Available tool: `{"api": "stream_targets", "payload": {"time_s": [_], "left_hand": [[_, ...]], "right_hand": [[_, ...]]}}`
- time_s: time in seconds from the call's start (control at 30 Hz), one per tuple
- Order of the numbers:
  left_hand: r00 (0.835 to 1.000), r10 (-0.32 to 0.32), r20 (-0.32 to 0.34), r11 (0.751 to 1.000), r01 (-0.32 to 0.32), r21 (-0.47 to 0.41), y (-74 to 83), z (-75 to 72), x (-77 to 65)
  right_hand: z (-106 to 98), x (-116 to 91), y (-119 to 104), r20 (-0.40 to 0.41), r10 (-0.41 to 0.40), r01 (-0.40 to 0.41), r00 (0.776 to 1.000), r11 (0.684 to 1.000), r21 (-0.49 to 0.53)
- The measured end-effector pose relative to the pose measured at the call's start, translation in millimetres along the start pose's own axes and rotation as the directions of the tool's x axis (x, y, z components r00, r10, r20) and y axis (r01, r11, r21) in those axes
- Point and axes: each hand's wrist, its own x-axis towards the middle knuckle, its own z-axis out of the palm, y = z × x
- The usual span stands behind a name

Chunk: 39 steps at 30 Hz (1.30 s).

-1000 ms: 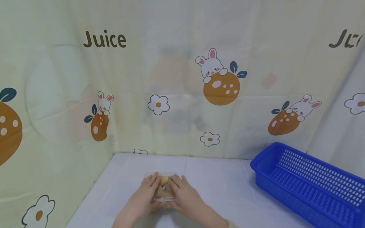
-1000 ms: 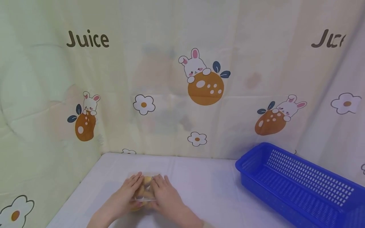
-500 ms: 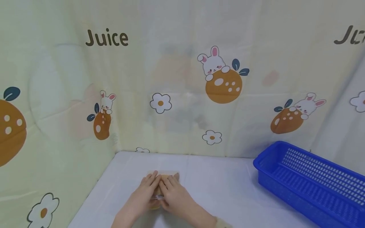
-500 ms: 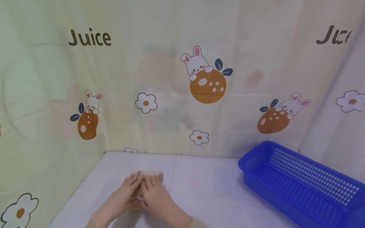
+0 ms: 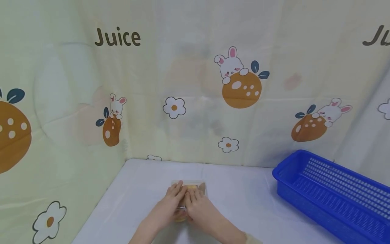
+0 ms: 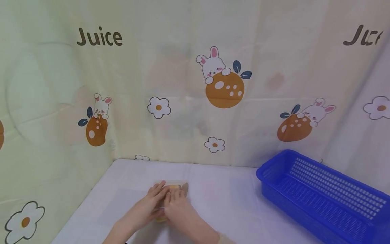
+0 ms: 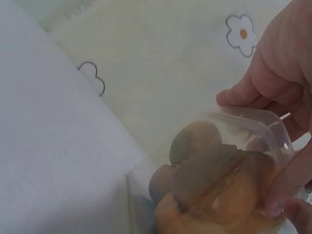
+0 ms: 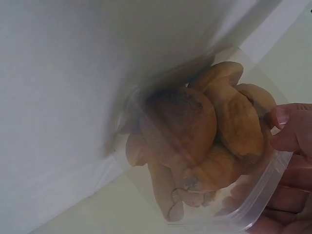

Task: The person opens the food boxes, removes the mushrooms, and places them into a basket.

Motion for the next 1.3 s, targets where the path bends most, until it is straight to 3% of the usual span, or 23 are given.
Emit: {"api": "stream_targets", "payload": {"time_s": [0.27, 0.43, 0.53, 0.63, 0.8, 0.9, 1.03, 1.13, 1.2, 1.3], "left_hand": [[0.995, 0.075, -0.06, 0.994, -0.07, 0.08, 1.7, 10.3, 5.0], [0.997, 0.046, -0.066, 0.999, -0.045, 0.029, 3.0, 9.7, 6.0], [0.998, 0.015, -0.057, 1.0, -0.016, -0.018, 2.2, 7.1, 7.3], [0.998, -0.001, -0.068, 0.998, -0.004, -0.067, -0.1, 5.5, 7.8], [0.983, -0.095, -0.155, 0.97, 0.057, -0.235, -7.2, 6.6, 6.2], [0.964, -0.19, -0.185, 0.941, 0.126, -0.313, -11.9, 7.7, 4.6], [0.953, -0.253, -0.166, 0.921, 0.184, -0.343, -16.3, 10.2, 3.5], [0.956, -0.251, -0.154, 0.923, 0.188, -0.335, -17.7, 10.9, 2.1], [0.958, -0.245, -0.151, 0.927, 0.186, -0.325, -17.9, 10.4, 1.2], [0.957, -0.241, -0.159, 0.93, 0.181, -0.32, -17.7, 8.7, 1.1]], "right_hand": [[-1.5, -2.3, 3.6, 0.057, -0.074, 0.081, 0.996, 0.986, -0.146], [-9.6, -0.8, 8.6, 0.087, -0.066, 0.079, 0.994, 0.985, -0.155], [-12.3, -0.1, 14.3, 0.065, -0.063, 0.068, 0.996, 0.994, -0.091], [-12.1, 0.1, 21.4, 0.025, -0.042, 0.041, 0.999, 0.998, 0.056], [-9.4, -2.4, 35.6, -0.103, 0.014, 0.018, 0.995, 0.951, 0.308], [-8.0, -2.6, 45.3, -0.27, 0.066, 0.04, 0.961, 0.928, 0.37], [-2.7, 4.4, 57.1, -0.503, 0.139, 0.057, 0.853, 0.933, 0.355], [5.4, 15.4, 62.3, -0.596, 0.19, 0.017, 0.78, 0.946, 0.323], [12.5, 23.1, 64.8, -0.609, 0.236, -0.026, 0.757, 0.943, 0.332], [25.0, 30.7, 68.2, -0.563, 0.317, -0.104, 0.763, 0.92, 0.377]]}}
